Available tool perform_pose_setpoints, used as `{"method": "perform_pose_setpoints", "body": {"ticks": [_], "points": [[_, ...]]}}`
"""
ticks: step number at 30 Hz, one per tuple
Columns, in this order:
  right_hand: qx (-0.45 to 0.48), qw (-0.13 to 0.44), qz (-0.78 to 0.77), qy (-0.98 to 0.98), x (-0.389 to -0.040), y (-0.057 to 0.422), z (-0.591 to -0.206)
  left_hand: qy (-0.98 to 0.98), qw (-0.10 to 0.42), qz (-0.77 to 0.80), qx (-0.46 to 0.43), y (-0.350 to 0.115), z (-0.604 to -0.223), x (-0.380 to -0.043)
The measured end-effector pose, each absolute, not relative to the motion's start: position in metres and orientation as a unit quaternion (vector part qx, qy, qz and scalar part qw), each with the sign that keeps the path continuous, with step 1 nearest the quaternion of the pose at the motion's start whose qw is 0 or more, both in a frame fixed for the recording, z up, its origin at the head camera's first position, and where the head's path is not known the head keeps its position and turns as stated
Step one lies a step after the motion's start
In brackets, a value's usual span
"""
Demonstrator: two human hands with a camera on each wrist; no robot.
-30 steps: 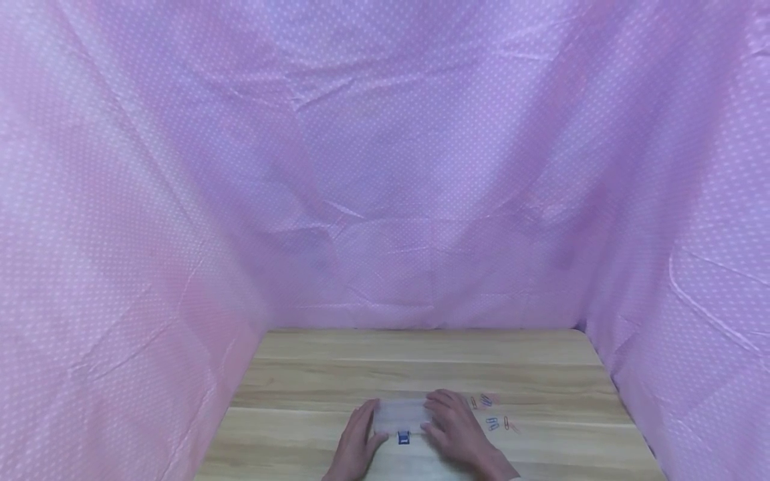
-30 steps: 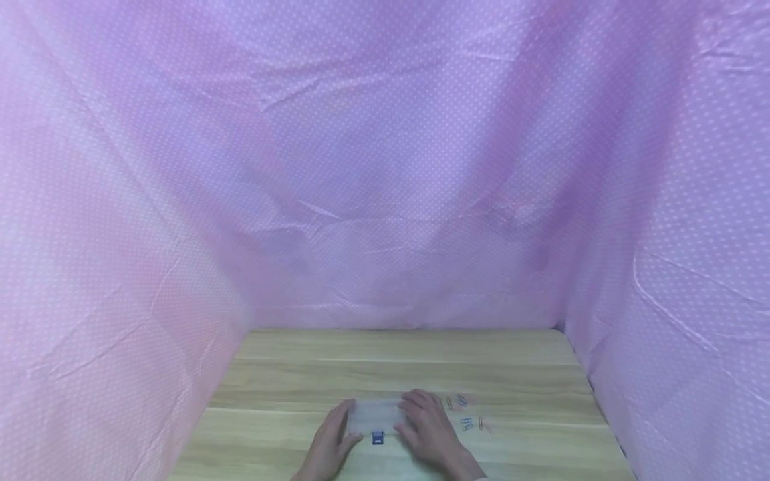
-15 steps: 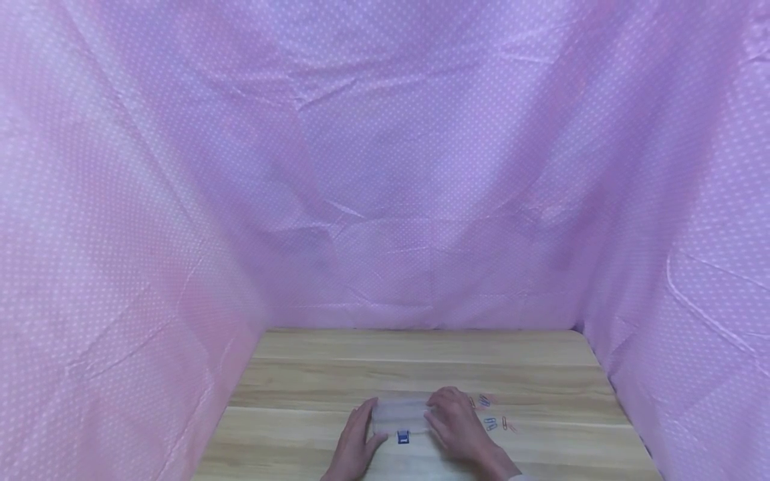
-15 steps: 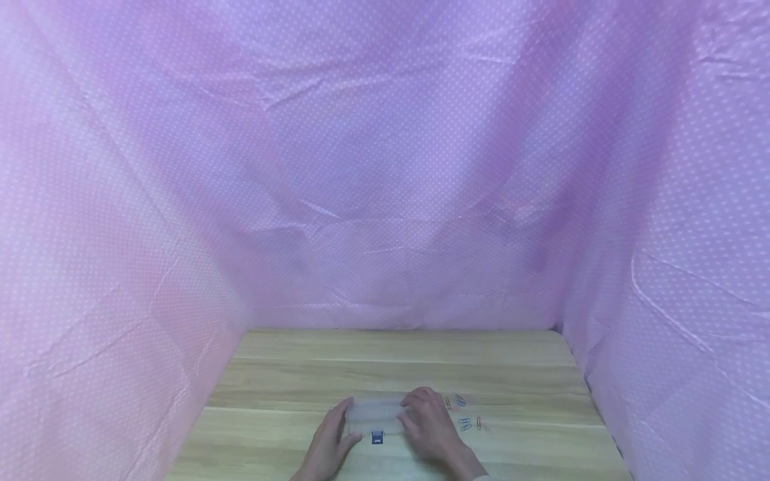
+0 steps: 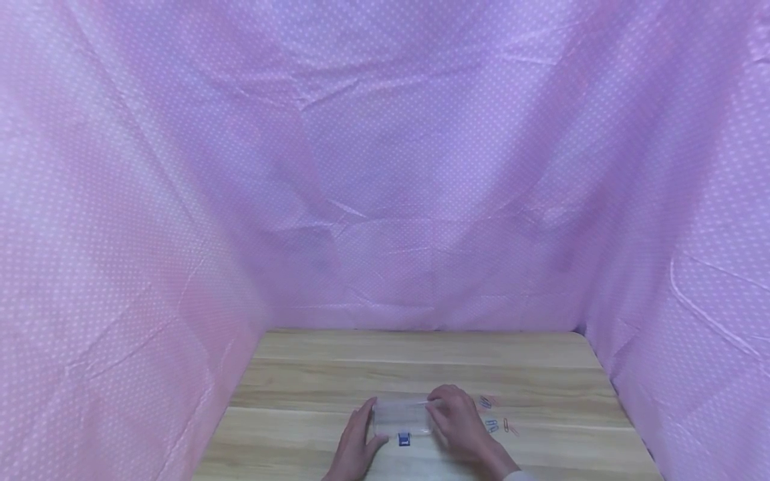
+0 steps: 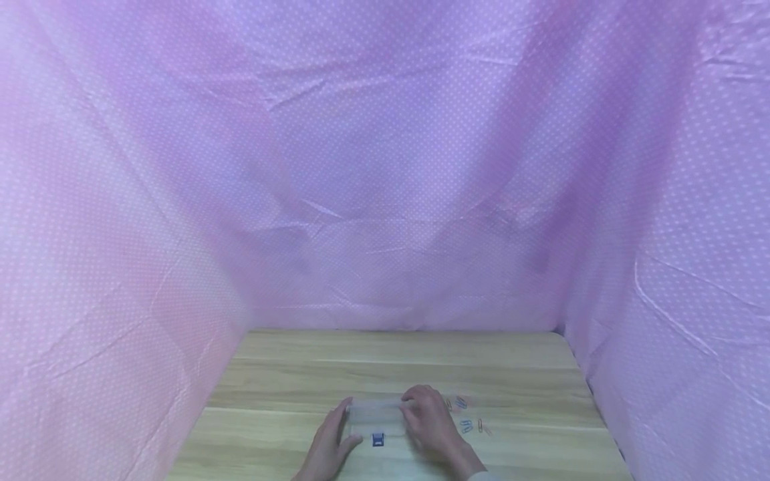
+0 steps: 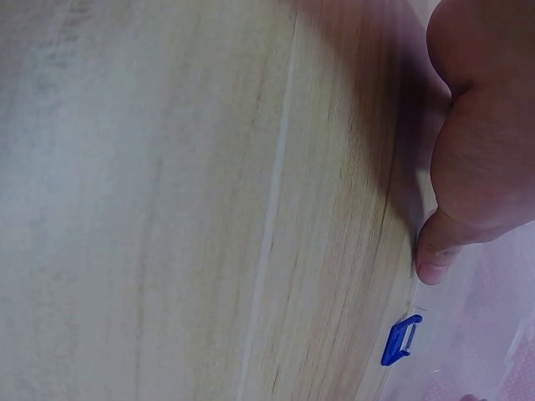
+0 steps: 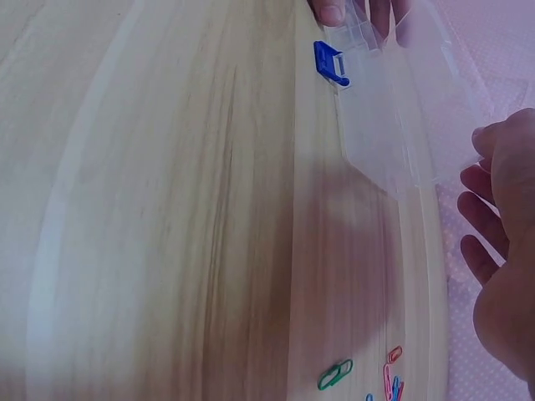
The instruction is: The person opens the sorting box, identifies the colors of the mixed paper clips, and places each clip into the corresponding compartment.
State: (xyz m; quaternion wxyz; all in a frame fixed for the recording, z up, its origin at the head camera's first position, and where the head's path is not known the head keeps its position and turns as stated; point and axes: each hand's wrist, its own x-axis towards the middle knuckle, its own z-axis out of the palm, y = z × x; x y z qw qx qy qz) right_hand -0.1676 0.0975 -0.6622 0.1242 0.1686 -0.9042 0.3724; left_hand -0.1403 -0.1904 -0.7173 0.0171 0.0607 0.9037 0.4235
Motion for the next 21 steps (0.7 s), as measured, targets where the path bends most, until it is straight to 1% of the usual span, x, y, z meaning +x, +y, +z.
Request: {"method": "perform_pose_setpoints", "body": {"ticks": [11, 15, 21], "points": [[0.147, 0.134, 0.398, -0.896, -0.175, 0.096, -0.662, 0.902, 0.008, 0.427, 0.063, -0.190, -0.717, -0.141], [0.135, 0.134, 0.407, -0.893, -0.176, 0.094, -0.660, 0.903, 0.014, 0.426, 0.059, -0.190, -0.718, -0.142], [0.101, 0.121, 0.422, -0.893, -0.182, 0.091, -0.660, 0.899, 0.041, 0.436, 0.031, -0.188, -0.718, -0.143]]}}
